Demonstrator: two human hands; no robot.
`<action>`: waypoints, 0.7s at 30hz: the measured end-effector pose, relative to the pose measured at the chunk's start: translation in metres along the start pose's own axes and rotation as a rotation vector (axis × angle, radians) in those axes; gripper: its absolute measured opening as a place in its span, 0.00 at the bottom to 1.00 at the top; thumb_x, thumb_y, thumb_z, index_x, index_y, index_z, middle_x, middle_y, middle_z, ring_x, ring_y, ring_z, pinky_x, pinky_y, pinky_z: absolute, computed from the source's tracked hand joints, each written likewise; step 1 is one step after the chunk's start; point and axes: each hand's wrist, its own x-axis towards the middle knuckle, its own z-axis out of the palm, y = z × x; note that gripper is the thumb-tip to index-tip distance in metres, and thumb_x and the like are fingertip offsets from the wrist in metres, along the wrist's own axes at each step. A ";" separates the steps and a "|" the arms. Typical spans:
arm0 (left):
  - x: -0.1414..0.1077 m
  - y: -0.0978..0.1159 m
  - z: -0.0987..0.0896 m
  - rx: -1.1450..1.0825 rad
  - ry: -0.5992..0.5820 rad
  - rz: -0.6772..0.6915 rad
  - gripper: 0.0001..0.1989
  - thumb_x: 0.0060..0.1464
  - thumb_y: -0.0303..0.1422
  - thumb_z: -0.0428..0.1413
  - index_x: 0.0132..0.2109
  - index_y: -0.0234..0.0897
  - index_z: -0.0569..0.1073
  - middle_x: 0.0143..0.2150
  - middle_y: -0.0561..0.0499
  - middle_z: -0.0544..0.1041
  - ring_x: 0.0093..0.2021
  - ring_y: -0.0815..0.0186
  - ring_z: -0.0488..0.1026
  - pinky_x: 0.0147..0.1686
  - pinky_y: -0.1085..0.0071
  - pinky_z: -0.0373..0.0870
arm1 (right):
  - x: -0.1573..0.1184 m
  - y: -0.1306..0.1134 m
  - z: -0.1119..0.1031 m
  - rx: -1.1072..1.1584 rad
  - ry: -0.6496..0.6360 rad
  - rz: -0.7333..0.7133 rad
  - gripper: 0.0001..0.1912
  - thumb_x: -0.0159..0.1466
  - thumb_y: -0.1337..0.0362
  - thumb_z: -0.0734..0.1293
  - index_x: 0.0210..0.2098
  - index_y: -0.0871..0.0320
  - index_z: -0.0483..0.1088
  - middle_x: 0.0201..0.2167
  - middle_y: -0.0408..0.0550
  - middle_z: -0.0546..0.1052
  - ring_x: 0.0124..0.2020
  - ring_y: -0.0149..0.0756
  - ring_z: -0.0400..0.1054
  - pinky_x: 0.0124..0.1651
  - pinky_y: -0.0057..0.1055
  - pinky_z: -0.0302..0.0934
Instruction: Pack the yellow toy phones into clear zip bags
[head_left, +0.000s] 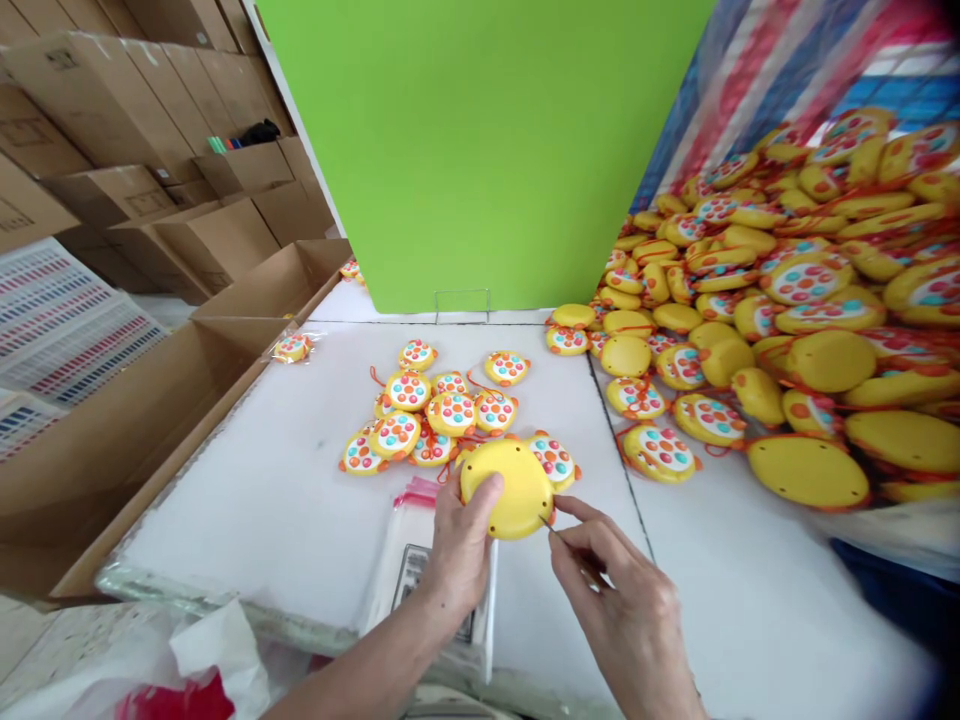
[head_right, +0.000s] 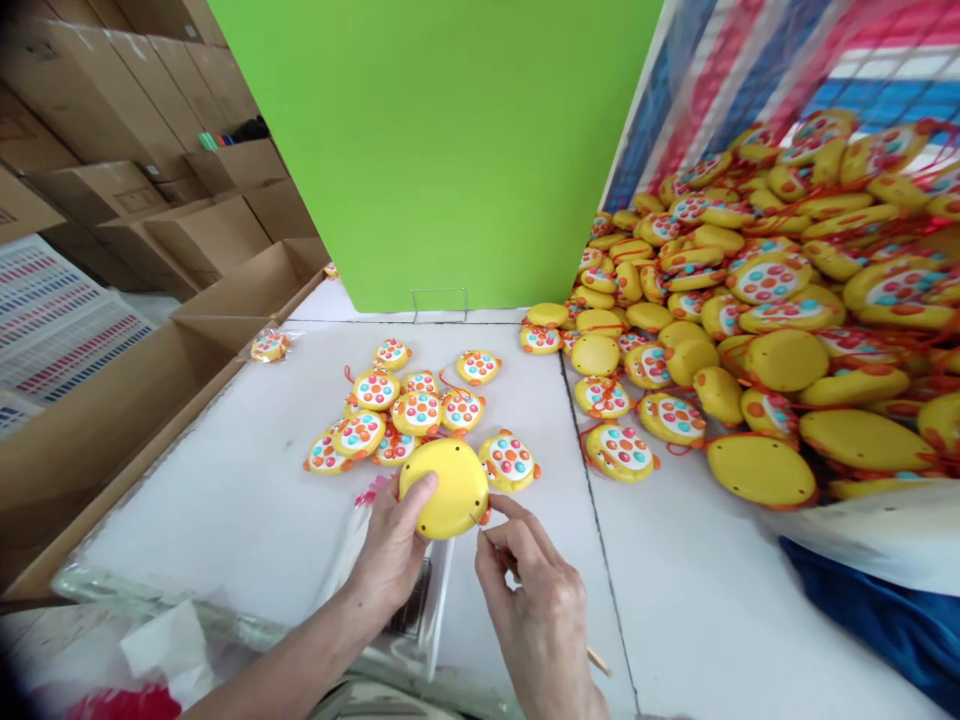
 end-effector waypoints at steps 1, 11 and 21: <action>0.000 0.000 0.000 0.002 0.002 0.003 0.20 0.45 0.35 0.63 0.45 0.32 0.71 0.35 0.46 0.80 0.37 0.59 0.78 0.36 0.70 0.72 | 0.000 0.000 0.000 -0.003 0.004 0.007 0.09 0.63 0.68 0.62 0.26 0.56 0.63 0.43 0.50 0.76 0.20 0.24 0.63 0.25 0.23 0.61; 0.001 0.001 0.000 0.038 -0.018 0.033 0.19 0.47 0.34 0.62 0.46 0.34 0.73 0.38 0.47 0.80 0.40 0.60 0.77 0.38 0.71 0.72 | 0.001 -0.003 0.000 -0.011 0.024 0.004 0.09 0.63 0.69 0.62 0.26 0.56 0.63 0.43 0.50 0.76 0.20 0.24 0.65 0.25 0.24 0.60; -0.001 0.003 0.001 0.025 -0.004 -0.015 0.18 0.45 0.35 0.63 0.44 0.34 0.74 0.37 0.47 0.80 0.39 0.59 0.77 0.37 0.71 0.72 | 0.001 -0.004 -0.004 -0.020 0.042 0.041 0.08 0.63 0.67 0.62 0.26 0.55 0.63 0.42 0.47 0.77 0.19 0.23 0.63 0.24 0.23 0.60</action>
